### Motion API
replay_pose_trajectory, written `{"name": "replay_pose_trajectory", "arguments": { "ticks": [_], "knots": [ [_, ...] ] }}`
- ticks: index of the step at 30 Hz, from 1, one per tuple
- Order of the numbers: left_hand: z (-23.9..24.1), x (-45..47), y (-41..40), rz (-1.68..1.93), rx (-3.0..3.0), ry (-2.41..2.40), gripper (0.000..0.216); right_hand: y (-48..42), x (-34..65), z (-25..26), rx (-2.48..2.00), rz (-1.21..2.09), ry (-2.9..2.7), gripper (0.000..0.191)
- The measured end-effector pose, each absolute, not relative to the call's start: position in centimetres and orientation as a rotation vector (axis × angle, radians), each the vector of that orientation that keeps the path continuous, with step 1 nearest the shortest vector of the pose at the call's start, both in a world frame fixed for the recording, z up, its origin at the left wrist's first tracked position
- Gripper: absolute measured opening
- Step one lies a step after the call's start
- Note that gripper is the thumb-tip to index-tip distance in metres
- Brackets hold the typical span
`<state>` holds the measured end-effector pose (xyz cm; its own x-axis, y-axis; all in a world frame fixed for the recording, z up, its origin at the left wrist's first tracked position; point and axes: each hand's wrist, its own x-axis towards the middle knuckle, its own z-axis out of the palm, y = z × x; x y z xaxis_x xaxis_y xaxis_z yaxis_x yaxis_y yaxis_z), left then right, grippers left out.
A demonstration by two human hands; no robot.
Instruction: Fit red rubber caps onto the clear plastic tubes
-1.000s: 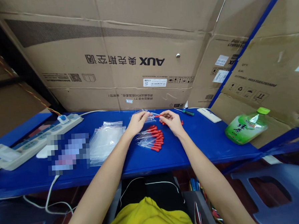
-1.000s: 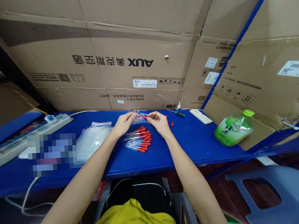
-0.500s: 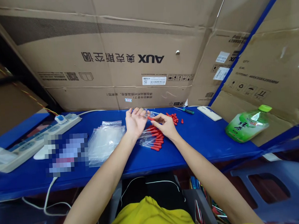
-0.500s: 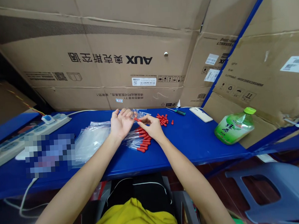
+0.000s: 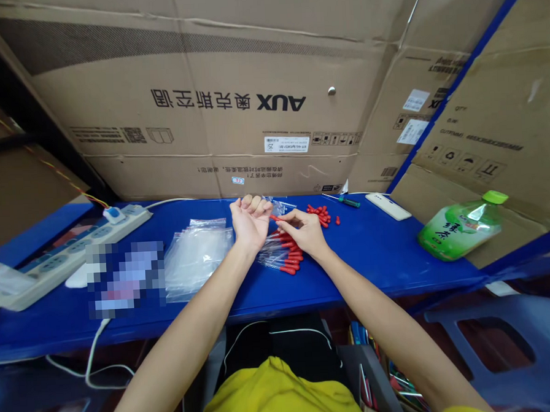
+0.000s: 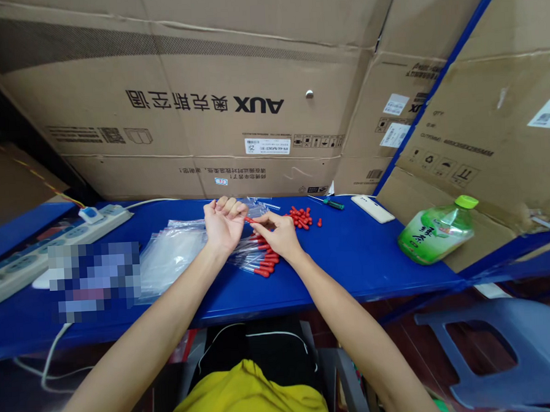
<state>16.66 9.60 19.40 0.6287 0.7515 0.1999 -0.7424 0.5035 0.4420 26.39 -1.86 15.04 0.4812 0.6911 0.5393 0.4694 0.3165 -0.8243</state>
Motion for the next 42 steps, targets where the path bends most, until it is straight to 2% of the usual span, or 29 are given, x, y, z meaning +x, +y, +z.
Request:
{"name": "replay_pose_trajectory", "arguments": {
  "ticks": [21, 42],
  "knots": [
    [19.3, 16.9, 9.2, 0.914, 0.562, 0.043, 0.043, -1.9, 26.1, 15.2, -1.365, 0.146, -1.139, 0.029],
    [20.0, 16.6, 9.3, 0.903, 0.295, -0.041, 0.038, -2.0, 25.3, 15.7, -1.319, -0.053, -1.235, 0.013]
  ]
}}
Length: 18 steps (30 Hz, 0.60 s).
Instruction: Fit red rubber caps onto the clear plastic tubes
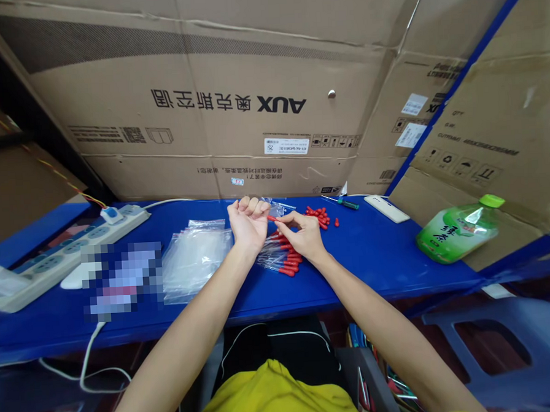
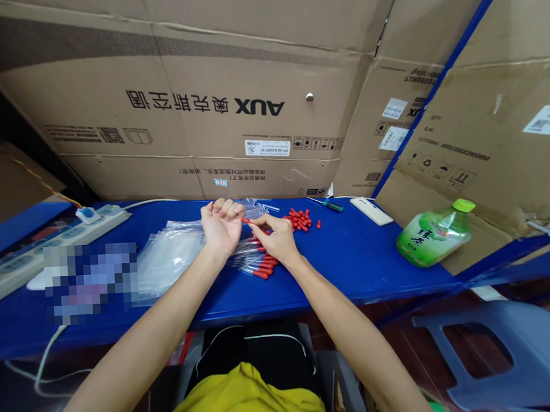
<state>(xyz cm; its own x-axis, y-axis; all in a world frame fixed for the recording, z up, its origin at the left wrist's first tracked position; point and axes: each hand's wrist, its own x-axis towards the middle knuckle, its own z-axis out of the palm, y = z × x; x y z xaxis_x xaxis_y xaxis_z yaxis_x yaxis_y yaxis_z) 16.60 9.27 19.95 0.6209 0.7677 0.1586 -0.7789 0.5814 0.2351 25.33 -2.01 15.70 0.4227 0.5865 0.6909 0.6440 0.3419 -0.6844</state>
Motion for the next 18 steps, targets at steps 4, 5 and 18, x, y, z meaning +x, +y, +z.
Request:
{"name": "replay_pose_trajectory", "arguments": {
  "ticks": [4, 5, 18],
  "knots": [
    [19.85, 16.54, 9.31, 0.903, 0.321, -0.037, 0.040, -1.90, 25.39, 15.57, -1.335, -0.040, -1.222, 0.015],
    [19.80, 16.55, 9.31, 0.903, 0.332, -0.034, 0.040, -1.88, 25.46, 15.51, -1.342, -0.031, -1.219, 0.016],
    [19.61, 16.66, 8.90, 0.875, 0.352, -0.021, 0.040, -1.93, 25.53, 15.38, -1.345, -0.025, -1.228, 0.018]
  ]
}}
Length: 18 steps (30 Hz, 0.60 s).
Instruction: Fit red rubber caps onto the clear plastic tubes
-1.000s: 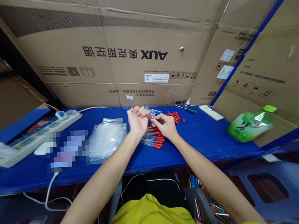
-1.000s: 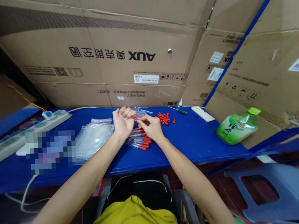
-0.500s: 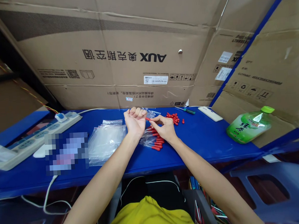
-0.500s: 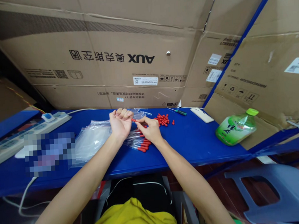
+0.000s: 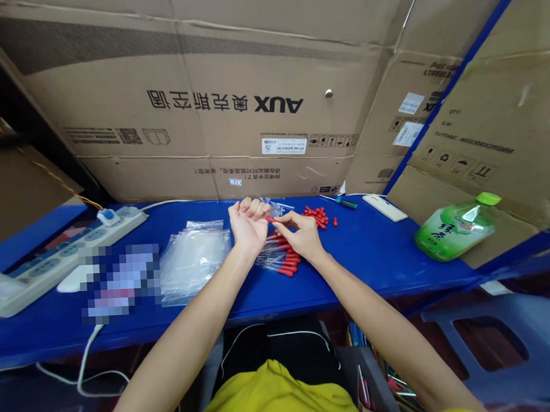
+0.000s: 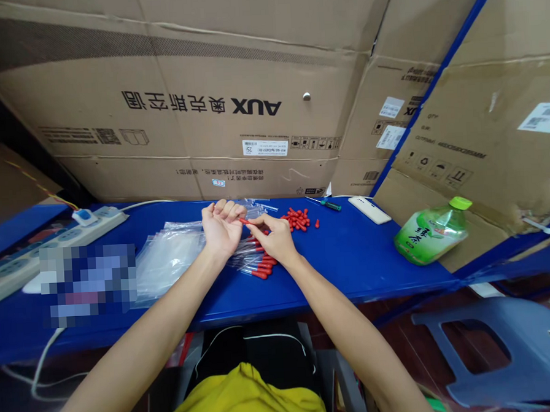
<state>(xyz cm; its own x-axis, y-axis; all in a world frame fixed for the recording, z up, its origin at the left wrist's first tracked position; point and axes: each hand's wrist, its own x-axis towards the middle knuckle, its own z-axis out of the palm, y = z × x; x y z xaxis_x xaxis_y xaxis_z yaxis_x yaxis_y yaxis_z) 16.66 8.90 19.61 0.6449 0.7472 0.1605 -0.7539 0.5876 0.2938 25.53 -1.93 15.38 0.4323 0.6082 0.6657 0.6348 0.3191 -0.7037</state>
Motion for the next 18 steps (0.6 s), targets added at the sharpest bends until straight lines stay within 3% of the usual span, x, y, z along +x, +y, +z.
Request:
{"name": "replay_pose_trajectory", "arguments": {
  "ticks": [18],
  "knots": [
    [20.27, 16.40, 8.81, 0.896, 0.354, 0.009, 0.040, -1.92, 25.32, 15.69, -1.314, -0.107, -1.234, 0.016]
  ]
}}
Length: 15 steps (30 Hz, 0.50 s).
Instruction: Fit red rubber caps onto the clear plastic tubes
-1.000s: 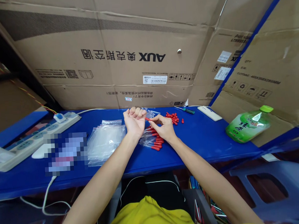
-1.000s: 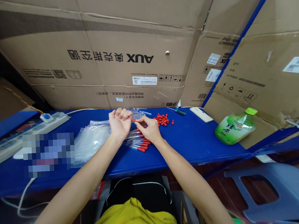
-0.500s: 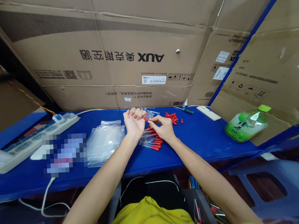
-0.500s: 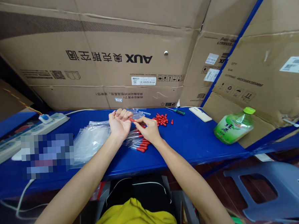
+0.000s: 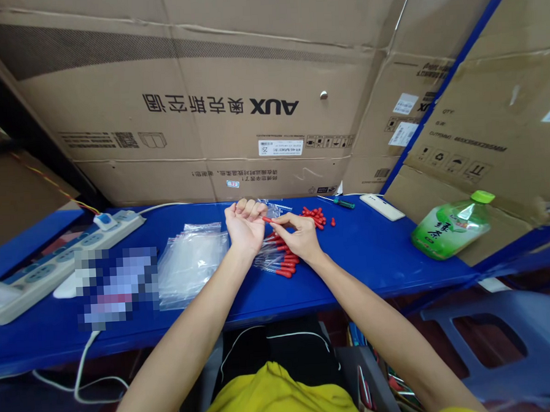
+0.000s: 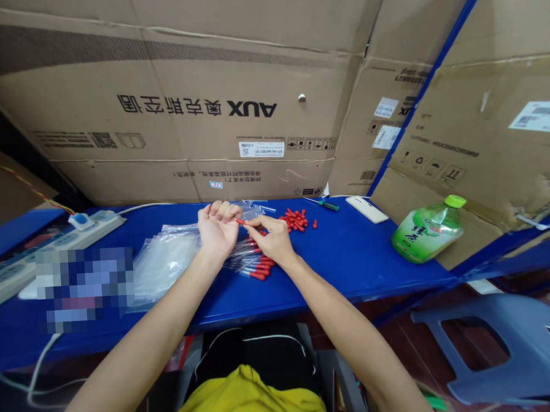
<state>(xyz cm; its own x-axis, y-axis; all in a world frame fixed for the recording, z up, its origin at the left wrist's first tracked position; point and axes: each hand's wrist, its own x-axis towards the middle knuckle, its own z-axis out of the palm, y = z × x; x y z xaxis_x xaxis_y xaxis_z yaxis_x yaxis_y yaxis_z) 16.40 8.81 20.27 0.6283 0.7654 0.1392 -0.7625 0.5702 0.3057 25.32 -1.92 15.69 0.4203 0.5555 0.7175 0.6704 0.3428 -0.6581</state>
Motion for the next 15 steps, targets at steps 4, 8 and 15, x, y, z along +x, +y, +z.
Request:
{"name": "replay_pose_trajectory", "arguments": {
  "ticks": [4, 8, 15],
  "knots": [
    [20.2, 16.4, 8.8, 0.915, 0.405, 0.018, 0.041, -1.9, 25.3, 15.7, -1.369, -0.072, -1.207, 0.017],
    [19.9, 16.6, 9.5, 0.886, 0.484, 0.051, 0.039, -1.9, 25.9, 15.6, -1.390, -0.020, -1.204, 0.016],
    [18.2, 16.7, 11.0, 1.139, 1.329, 0.456, 0.022, -2.8, 29.0, 15.8, -1.458, 0.129, -1.219, 0.014]
  ]
}}
